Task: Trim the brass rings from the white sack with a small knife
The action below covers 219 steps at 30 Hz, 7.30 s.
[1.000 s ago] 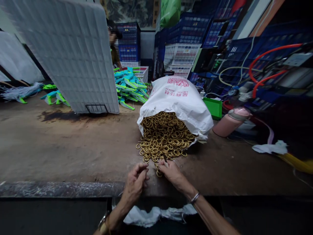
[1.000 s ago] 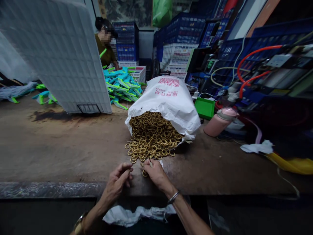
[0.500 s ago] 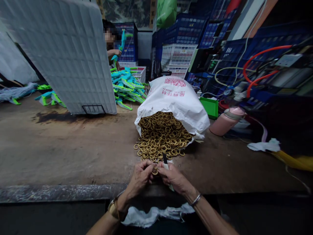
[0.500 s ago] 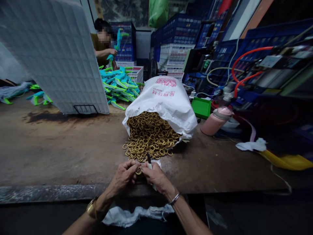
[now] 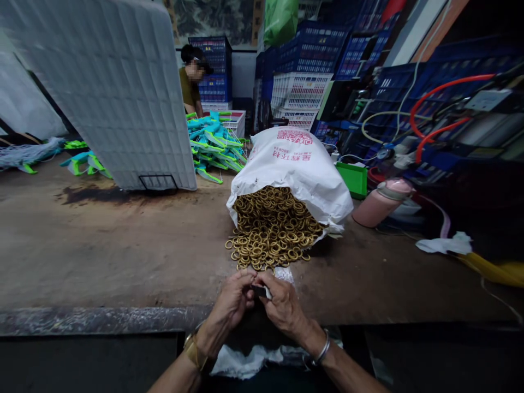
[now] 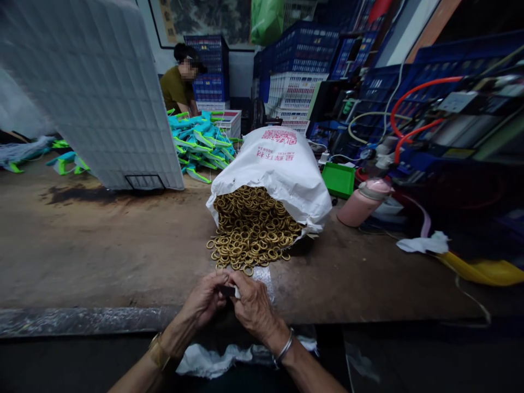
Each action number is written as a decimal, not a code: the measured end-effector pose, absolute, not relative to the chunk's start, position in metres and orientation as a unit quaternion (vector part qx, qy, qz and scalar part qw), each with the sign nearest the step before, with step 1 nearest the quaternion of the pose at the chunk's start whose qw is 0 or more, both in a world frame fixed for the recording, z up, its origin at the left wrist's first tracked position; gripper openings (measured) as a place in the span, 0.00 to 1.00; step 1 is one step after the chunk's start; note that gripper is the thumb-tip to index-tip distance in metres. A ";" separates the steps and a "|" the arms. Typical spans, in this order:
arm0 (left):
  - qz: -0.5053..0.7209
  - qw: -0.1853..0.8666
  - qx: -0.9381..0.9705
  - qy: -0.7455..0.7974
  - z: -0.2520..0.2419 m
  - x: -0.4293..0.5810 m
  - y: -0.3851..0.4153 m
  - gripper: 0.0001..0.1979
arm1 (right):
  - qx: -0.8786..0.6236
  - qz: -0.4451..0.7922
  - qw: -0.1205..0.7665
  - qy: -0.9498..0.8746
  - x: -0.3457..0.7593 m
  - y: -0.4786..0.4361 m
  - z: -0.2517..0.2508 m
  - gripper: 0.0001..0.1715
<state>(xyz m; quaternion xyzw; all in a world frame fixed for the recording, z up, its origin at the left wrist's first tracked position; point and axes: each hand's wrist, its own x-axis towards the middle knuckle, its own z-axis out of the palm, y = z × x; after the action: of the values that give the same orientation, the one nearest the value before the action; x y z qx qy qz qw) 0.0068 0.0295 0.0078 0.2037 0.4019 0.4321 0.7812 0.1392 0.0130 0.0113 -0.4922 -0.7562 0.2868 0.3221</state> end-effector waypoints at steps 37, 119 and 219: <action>0.407 0.749 0.355 0.383 0.014 0.001 0.013 0.16 | -0.555 0.457 0.376 -0.585 0.140 0.027 0.005 0.13; 0.484 0.626 0.446 0.419 0.011 0.013 0.018 0.09 | -0.555 0.591 0.381 -0.444 0.138 0.028 0.000 0.17; 0.392 0.733 0.354 0.428 0.003 -0.001 0.006 0.17 | -0.581 0.460 0.335 -0.582 0.134 0.022 0.006 0.12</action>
<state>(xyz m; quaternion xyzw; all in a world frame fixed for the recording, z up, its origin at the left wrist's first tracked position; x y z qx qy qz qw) -0.0013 0.0058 0.0028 0.3535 0.4281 0.3924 0.7333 0.1339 0.0225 0.0061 -0.5805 -0.5821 0.4603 0.3350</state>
